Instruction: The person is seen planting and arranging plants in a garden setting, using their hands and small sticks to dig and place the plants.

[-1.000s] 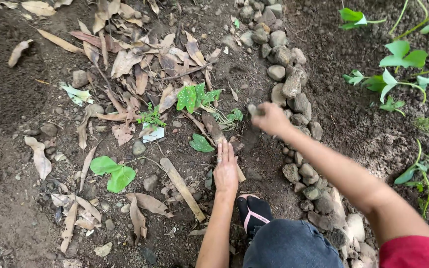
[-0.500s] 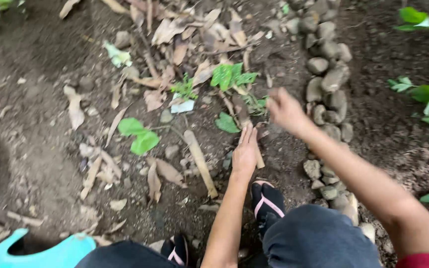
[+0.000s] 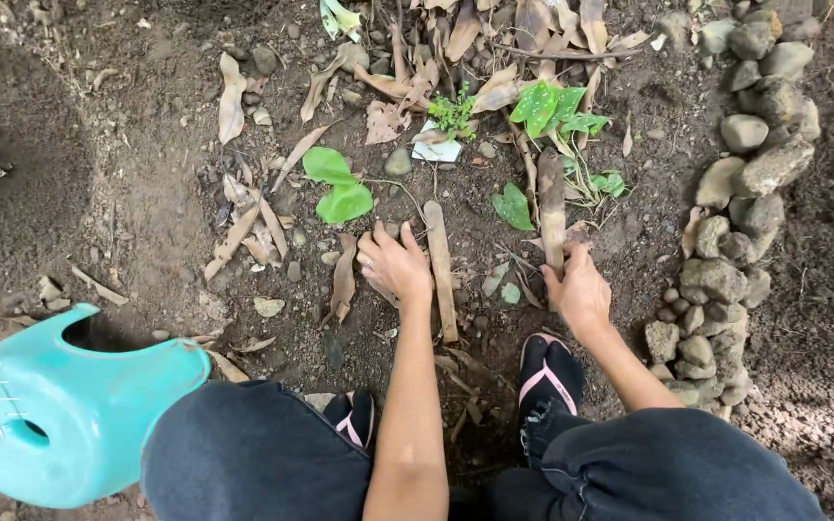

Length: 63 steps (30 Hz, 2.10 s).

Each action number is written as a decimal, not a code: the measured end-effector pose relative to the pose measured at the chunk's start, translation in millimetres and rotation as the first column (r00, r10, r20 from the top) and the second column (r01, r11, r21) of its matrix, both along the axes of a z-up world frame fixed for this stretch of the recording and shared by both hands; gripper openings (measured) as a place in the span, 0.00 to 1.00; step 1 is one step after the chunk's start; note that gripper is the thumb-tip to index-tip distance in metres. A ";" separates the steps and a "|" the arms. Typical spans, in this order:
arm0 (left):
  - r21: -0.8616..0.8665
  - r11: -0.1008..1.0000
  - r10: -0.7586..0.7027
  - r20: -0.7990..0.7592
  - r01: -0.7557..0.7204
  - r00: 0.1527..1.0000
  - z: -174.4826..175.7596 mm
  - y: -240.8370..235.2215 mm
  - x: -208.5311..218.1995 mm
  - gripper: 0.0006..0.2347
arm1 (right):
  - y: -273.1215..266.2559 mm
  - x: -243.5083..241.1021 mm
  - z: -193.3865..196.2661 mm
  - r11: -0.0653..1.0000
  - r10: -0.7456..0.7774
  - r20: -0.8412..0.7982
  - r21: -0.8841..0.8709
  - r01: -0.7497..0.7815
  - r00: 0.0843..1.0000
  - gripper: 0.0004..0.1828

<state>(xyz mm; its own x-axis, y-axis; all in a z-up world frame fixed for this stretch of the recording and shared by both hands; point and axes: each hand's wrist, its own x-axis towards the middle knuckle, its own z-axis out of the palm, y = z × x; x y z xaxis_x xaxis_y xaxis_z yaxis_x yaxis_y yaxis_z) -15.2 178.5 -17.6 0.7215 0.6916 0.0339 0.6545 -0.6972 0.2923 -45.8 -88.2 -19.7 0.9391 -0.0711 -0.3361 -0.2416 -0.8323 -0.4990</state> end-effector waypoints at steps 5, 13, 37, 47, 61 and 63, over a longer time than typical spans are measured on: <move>-0.156 0.988 -0.023 -0.099 0.007 0.995 -1.7 5.5 3.3 0.23 | -7.8 -6.6 -6.3 0.998 -0.048 0.067 0.032 0.046 0.997 0.19; -0.624 0.728 0.332 -0.041 -0.284 0.942 26.9 19.8 25.3 0.26 | 14.6 -23.9 56.7 0.882 -0.251 -0.234 0.345 0.322 0.939 0.16; -0.327 0.908 -0.283 -0.022 0.260 0.959 -51.2 68.0 114.7 0.17 | 106.9 68.7 7.6 0.959 0.280 -0.317 0.062 -0.275 0.906 0.19; -0.326 0.930 -0.213 -0.109 0.168 0.971 -27.1 54.8 116.1 0.20 | 43.9 82.5 58.1 0.849 0.513 -0.076 -0.105 -0.518 0.855 0.18; -0.262 0.925 -0.342 -0.260 0.275 0.903 -14.1 38.5 111.6 0.21 | -165.8 310.4 65.4 0.655 0.247 -0.245 -0.671 -0.347 0.938 0.21; -0.215 0.923 -0.368 -0.250 0.319 0.895 -13.1 38.5 110.8 0.20 | -166.0 336.6 57.9 0.695 0.160 -0.367 -0.618 -0.369 0.916 0.27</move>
<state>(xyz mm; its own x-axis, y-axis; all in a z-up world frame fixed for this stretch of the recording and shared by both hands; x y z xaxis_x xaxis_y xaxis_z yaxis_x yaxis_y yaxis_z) 95.6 217.0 -30.7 0.8774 0.3766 -0.2973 0.4542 -0.8515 0.2620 290.8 -254.3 38.2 0.8344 -0.1347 -0.5344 0.0078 -0.9667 0.2557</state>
